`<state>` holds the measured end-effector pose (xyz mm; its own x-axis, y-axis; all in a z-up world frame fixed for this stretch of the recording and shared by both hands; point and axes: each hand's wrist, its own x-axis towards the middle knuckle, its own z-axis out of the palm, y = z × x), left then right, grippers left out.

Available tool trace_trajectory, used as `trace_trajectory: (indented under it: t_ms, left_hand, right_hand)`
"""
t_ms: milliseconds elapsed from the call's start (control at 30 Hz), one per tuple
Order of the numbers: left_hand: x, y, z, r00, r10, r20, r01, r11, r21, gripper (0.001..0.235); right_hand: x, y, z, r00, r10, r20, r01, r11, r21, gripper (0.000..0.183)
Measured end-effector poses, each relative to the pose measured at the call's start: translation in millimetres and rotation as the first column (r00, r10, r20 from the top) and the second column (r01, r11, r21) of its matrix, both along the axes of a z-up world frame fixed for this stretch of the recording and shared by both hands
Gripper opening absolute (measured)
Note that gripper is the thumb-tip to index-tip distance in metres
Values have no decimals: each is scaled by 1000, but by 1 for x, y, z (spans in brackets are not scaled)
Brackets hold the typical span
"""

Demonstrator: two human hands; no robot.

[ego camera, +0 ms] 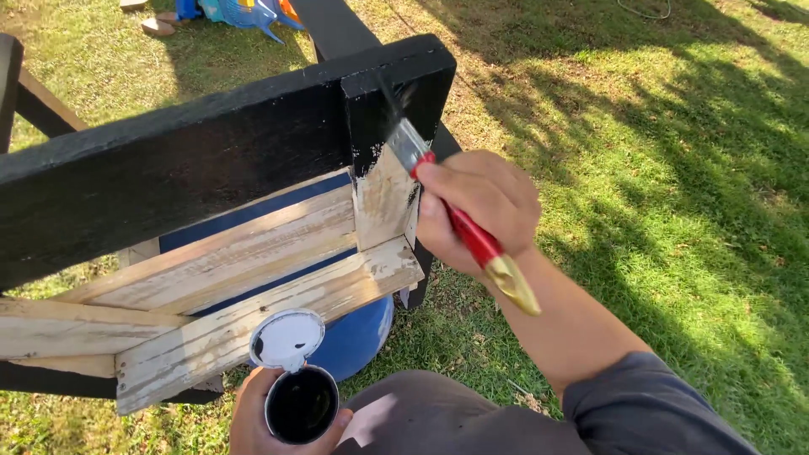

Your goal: Painting a wooden chair with black paint using a brush

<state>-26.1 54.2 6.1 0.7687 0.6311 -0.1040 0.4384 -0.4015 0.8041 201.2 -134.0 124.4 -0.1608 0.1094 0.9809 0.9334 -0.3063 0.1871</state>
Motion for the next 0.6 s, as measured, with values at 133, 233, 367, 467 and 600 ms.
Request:
trace_trajectory:
  t_ms: [133, 233, 367, 467, 600]
  left_hand:
    - [5, 8, 0, 993, 60, -98, -72, 989, -130, 88]
    - [4, 9, -9, 992, 64, -109, -79, 988, -135, 95]
    - [0, 3, -19, 998, 18, 55, -19, 1000, 23, 87]
    - [2, 9, -33, 999, 3, 51, -4, 1000, 17, 93]
    - [-2, 6, -20, 998, -3, 67, 4, 1000, -9, 84]
  right_hand:
    - [-8, -24, 6, 966, 222, -135, -215, 975, 60, 13]
    - [7, -41, 19, 934, 264, -239, -259, 964, 54, 13]
    - [37, -45, 45, 939, 286, -193, -263, 955, 133, 14]
    - [20, -61, 47, 962, 233, -143, -206, 962, 180, 28]
    - [24, -31, 43, 820, 385, -424, -425, 905, -1, 24]
